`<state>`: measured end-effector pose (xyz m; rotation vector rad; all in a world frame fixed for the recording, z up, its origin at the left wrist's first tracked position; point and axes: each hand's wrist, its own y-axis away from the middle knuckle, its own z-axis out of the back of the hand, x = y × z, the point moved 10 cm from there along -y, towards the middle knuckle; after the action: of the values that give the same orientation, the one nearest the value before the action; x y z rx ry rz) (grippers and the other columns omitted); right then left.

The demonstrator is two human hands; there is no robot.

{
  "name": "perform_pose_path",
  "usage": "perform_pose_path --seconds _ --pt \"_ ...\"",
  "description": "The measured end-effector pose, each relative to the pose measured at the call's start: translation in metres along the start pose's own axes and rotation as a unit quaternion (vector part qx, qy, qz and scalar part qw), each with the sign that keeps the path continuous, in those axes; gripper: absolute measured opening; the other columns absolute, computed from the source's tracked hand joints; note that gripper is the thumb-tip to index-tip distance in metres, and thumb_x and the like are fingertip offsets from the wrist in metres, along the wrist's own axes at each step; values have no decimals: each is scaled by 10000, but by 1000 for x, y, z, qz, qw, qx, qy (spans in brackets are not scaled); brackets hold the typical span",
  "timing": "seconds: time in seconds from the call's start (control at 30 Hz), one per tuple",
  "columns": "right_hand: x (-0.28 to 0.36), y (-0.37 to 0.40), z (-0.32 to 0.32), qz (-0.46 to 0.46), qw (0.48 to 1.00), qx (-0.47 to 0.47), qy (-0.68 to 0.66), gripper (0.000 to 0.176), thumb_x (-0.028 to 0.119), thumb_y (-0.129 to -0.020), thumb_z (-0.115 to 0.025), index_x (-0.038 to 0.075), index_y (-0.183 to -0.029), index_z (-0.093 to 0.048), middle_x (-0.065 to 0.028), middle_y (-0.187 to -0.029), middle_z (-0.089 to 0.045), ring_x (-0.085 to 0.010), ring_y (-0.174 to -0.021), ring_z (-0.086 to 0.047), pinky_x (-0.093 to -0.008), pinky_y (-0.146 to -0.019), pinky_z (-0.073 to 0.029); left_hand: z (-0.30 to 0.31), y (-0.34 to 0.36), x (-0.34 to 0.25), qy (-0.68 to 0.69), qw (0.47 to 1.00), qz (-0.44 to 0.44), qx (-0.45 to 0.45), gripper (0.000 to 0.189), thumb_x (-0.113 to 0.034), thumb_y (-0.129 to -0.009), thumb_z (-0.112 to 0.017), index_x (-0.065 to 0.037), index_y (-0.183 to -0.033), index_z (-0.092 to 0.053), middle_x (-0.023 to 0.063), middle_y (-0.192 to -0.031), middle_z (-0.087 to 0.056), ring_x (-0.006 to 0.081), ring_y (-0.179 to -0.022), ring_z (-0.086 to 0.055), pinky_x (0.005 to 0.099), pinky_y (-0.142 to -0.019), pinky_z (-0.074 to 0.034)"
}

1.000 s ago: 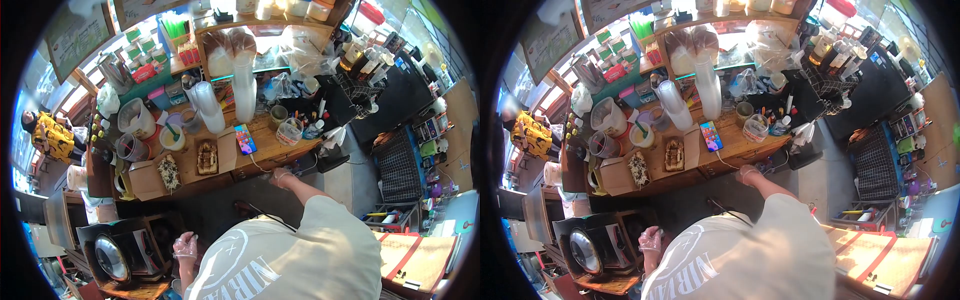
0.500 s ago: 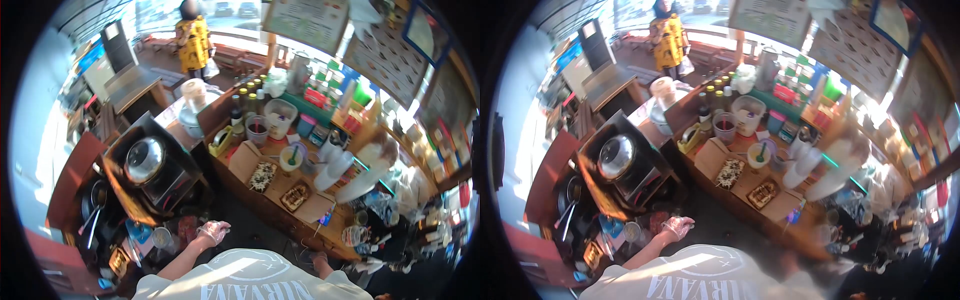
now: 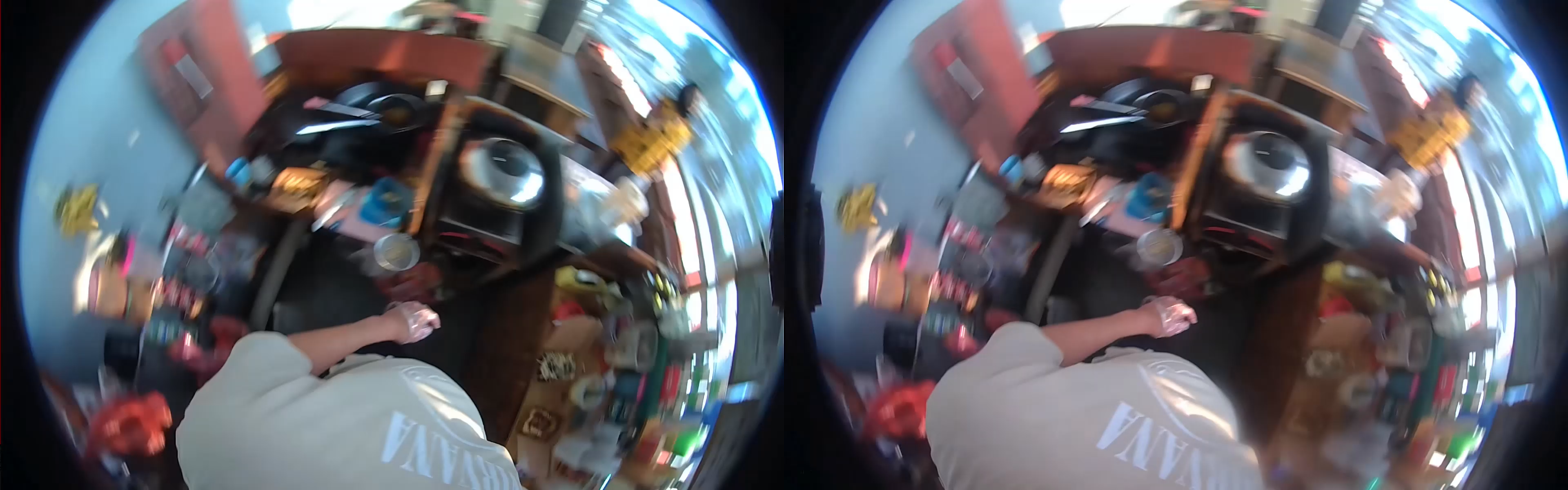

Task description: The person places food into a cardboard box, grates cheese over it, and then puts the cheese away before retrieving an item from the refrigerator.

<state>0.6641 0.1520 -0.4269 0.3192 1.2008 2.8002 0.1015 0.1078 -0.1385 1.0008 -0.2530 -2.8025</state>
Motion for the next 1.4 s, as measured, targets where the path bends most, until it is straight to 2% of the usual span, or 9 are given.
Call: perform_pose_path --seconds 0.33,0.7,0.83,0.97,1.0,1.03,1.1,1.2,1.4 --pt "58 -48 -3 127 987 74 66 143 230 -770 -695 103 -823 -730 -168 -766 -670 -324 -728 -640 -423 -706 -528 -11 53 59 58 991 119 -25 246 -258 -939 -575 -138 -1110 -706 144 -1079 -718 364 -1008 -670 468 -907 -524" --pt "-1 1 -204 448 877 6 173 94 193 -742 -676 123 -761 -736 -145 -704 -650 -293 -646 -618 -395 -672 -524 -48 11 39 110 989 86 58 276 -66 -905 -547 -84 -1125 -713 207 -927 -728 310 -805 -727 410 -768 -568" --pt "-74 -39 -269 200 944 42 -259 45 181 -637 -707 140 -621 -716 -137 -648 -647 -344 -620 -622 -411 -669 -533 -56 -27 -1 83 992 27 96 284 -42 -899 -552 -83 -1128 -714 184 -918 -736 295 -834 -732 393 -779 -570" --pt "-59 3 -269 233 966 20 -109 40 145 -684 -709 127 -692 -743 -138 -750 -705 -312 -693 -674 -414 -669 -542 -86 -79 -20 140 985 -61 74 240 -69 -910 -581 -44 -1109 -713 174 -972 -743 281 -885 -732 375 -813 -569" --pt "-47 20 -253 266 963 -20 -41 47 135 -717 -707 117 -722 -751 -144 -789 -719 -297 -731 -692 -408 -678 -548 -85 -94 -44 221 966 -121 50 252 -92 -931 -610 6 -1149 -692 103 -983 -739 158 -828 -684 308 -748 -552" --pt "-49 21 -257 261 964 -23 -49 47 135 -717 -707 117 -722 -751 -144 -789 -719 -297 -731 -692 -408 -678 -548 -97 -120 -49 206 975 -3 88 283 -115 -908 -661 -11 -1169 -688 100 -1026 -733 161 -868 -678 296 -784 -549" --pt "-80 14 -291 126 973 112 -156 122 118 -832 -652 105 -888 -760 -109 -911 -741 -259 -820 -709 -383 -696 -562 -89 -173 -103 174 978 -114 4 463 -281 -870 -760 -18 -1237 -657 130 -1046 -715 239 -965 -702 330 -839 -549" --pt "-72 60 -252 69 991 64 -99 201 120 -896 -562 108 -997 -735 -100 -1015 -726 -237 -897 -699 -381 -738 -555 -119 -248 -148 336 942 14 7 757 -222 -864 -781 -49 -1488 -390 178 -1272 -621 243 -958 -699 360 -704 -580" --pt "-64 129 -190 5 999 10 49 359 122 -1024 -383 115 -1215 -687 -83 -1225 -696 -194 -1051 -678 -378 -821 -542 -143 -255 -238 167 959 -212 -79 382 -196 -868 -743 -31 -1206 -672 200 -1043 -719 348 -1000 -692 398 -853 -544"
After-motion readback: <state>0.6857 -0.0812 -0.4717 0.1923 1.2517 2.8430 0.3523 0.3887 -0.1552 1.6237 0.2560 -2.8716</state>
